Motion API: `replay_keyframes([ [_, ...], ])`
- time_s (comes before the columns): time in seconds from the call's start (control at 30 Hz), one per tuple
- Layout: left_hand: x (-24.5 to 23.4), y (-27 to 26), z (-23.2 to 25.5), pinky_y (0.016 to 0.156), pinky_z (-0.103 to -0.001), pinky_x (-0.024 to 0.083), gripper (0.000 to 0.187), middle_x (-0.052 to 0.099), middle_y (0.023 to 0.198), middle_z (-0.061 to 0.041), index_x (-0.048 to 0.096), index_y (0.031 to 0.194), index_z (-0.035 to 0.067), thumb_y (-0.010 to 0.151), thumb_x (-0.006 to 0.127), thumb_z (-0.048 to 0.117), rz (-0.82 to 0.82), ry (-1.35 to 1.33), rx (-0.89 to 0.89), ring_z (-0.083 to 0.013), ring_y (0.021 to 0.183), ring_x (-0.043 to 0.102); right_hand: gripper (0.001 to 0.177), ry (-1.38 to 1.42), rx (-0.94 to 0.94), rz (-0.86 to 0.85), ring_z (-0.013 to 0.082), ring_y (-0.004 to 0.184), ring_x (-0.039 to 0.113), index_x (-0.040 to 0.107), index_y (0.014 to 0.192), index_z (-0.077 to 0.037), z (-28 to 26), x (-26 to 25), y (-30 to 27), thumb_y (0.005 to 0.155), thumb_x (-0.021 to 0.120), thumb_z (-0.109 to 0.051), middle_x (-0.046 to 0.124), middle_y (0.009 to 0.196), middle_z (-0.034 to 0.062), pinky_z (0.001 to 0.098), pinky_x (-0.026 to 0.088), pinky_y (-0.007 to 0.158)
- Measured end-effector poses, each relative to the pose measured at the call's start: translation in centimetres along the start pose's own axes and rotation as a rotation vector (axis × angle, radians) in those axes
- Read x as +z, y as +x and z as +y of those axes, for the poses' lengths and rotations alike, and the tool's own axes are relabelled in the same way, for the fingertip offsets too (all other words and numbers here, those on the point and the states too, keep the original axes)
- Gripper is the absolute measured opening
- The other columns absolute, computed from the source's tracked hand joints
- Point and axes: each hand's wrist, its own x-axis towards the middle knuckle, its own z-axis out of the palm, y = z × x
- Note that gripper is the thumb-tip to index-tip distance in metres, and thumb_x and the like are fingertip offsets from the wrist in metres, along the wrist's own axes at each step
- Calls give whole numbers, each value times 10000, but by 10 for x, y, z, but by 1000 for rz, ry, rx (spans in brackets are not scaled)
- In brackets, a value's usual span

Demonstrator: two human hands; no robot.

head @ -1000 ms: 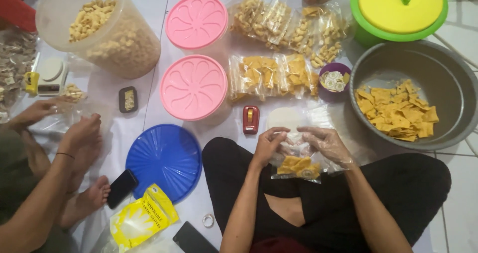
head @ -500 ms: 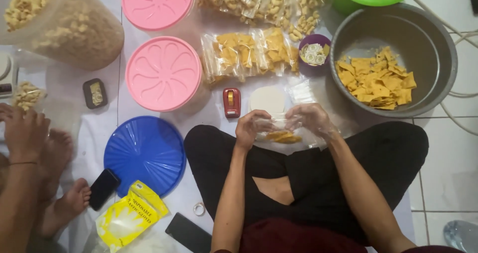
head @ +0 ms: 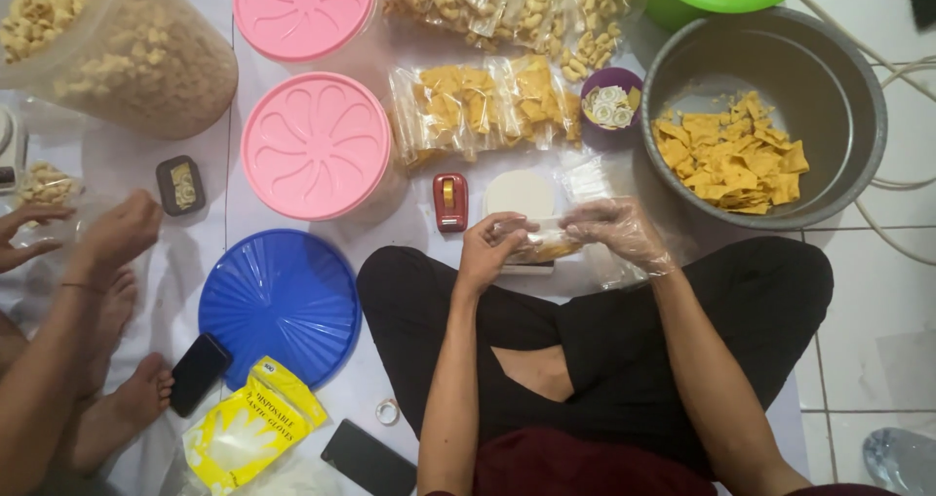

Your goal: Manually bagging chips from a large container into smaller plastic bags, weighing each bag on a digital scale, and sealing them.

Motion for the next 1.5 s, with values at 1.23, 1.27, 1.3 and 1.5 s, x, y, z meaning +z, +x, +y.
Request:
replay_keyframes([
  [1.23,11,-4,-2,903,-361,569,80,791,1048,-131,799,881,110,856,783,36,-13,98,100,-208,984,733,242,-403,-484,-161,295,897,773,844,895,-77,10,4,-1,717,789,77,807,919,153,407,602,788],
  [1.27,11,-4,-3,905,-376,571,94,791,1045,-118,791,875,118,887,746,37,-14,119,93,-210,966,734,217,-402,-436,-156,286,897,776,850,901,-89,14,2,0,723,815,31,813,913,137,399,597,799],
  [1.3,10,-3,-5,906,-392,574,124,791,1043,-104,782,869,126,917,709,38,-15,139,85,-212,948,736,197,-400,-388,-150,277,898,779,855,906,-101,17,1,2,729,841,-15,818,906,121,391,591,811],
  [1.5,-1,5,-26,824,-363,593,181,762,940,-106,756,1025,100,850,723,72,-52,151,114,-204,898,726,197,-360,-345,-32,255,911,765,840,954,-72,24,7,0,760,868,-52,803,914,138,385,580,827],
])
